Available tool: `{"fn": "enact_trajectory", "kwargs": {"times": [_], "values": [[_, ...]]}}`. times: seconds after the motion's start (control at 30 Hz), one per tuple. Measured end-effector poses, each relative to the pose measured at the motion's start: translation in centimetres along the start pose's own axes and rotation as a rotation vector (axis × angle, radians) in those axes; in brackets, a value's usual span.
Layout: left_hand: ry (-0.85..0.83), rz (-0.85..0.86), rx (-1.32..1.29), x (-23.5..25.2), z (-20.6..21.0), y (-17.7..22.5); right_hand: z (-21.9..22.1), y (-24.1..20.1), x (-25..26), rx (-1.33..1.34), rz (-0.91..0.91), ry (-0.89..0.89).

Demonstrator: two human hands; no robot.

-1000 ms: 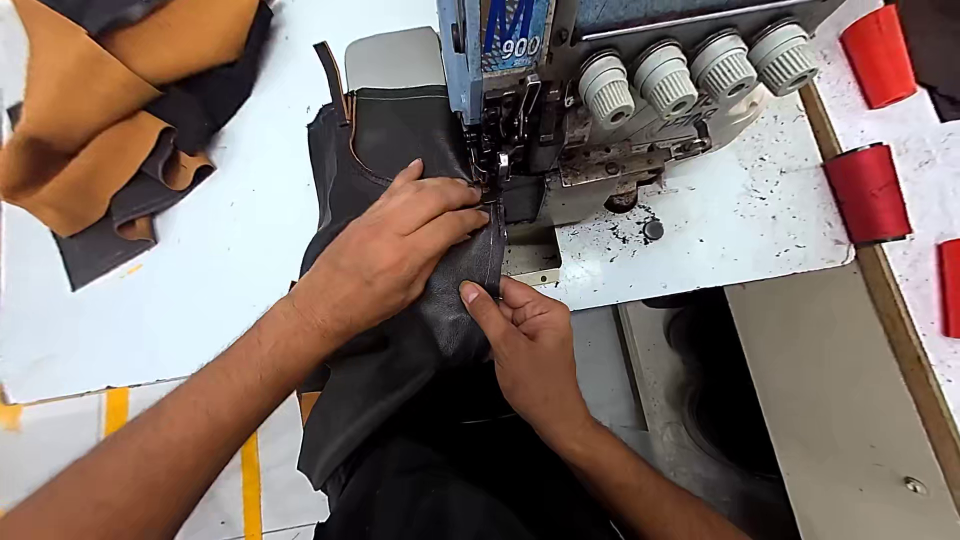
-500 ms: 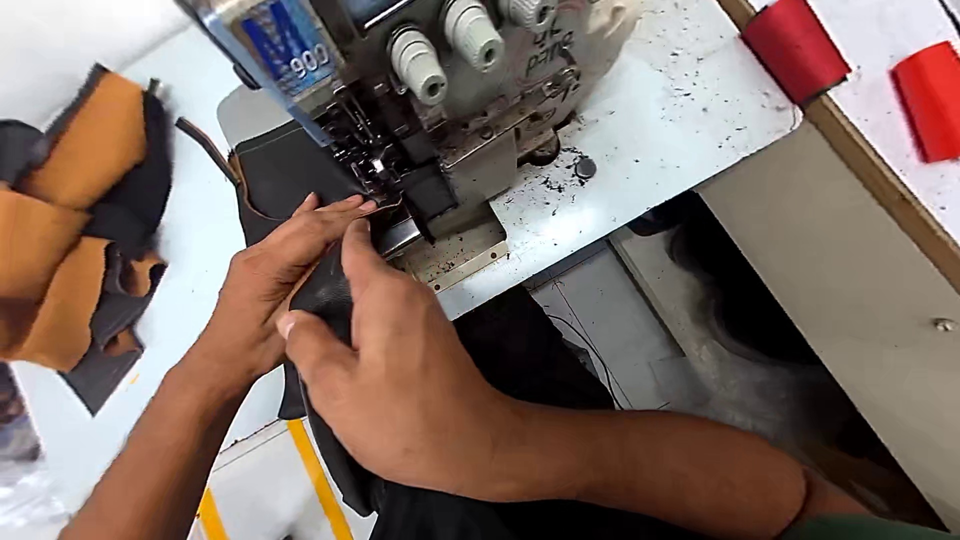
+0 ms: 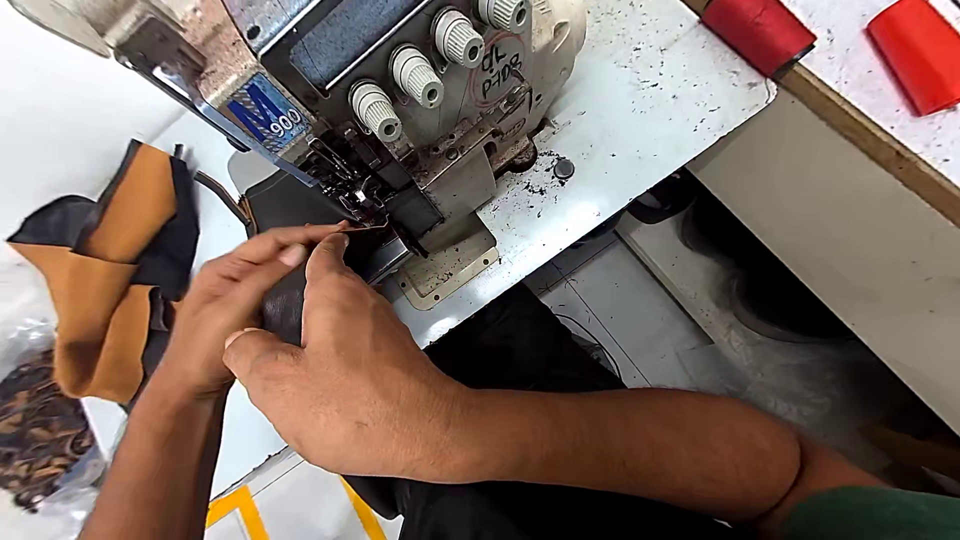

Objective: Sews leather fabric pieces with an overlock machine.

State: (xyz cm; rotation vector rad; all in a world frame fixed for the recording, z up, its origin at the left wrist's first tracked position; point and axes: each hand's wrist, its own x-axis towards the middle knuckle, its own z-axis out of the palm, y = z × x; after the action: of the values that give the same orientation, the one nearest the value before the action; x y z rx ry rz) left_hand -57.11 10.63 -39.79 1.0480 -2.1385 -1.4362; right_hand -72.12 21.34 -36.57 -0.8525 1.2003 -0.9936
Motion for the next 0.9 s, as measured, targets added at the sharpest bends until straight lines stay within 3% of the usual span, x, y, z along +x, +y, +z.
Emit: {"fn": "enact_trajectory", "kwargs": {"times": [0.07, 0.2, 0.4, 0.57, 0.7, 0.9], "values": [[0.016, -0.015, 0.038, -0.6, -0.4, 1.6, 0.3, 0.5, -0.5, 0.068, -0.006, 0.023], [0.066, -0.052, 0.481, -1.5, 1.3, 3.9, 1.6, 3.0, -1.5, 0.167, -0.051, 0.096], [0.043, -0.036, 0.85, 0.1, 2.5, 4.4, 1.5, 6.6, -2.2, 0.206, -0.11, 0.12], [0.125, -0.159, 0.616, 1.1, 1.8, 3.2, -0.3, 8.0, 0.0, 0.337, -0.058, 0.306], [0.148, -0.147, 0.51, 1.0, 1.8, 2.6, -0.7, 8.2, 2.9, 0.256, -0.088, 0.358], [0.102, 0.08, 0.723, 0.4, 3.7, 2.9, -0.1, 9.0, 2.9, 0.291, -0.144, 0.303]]}}
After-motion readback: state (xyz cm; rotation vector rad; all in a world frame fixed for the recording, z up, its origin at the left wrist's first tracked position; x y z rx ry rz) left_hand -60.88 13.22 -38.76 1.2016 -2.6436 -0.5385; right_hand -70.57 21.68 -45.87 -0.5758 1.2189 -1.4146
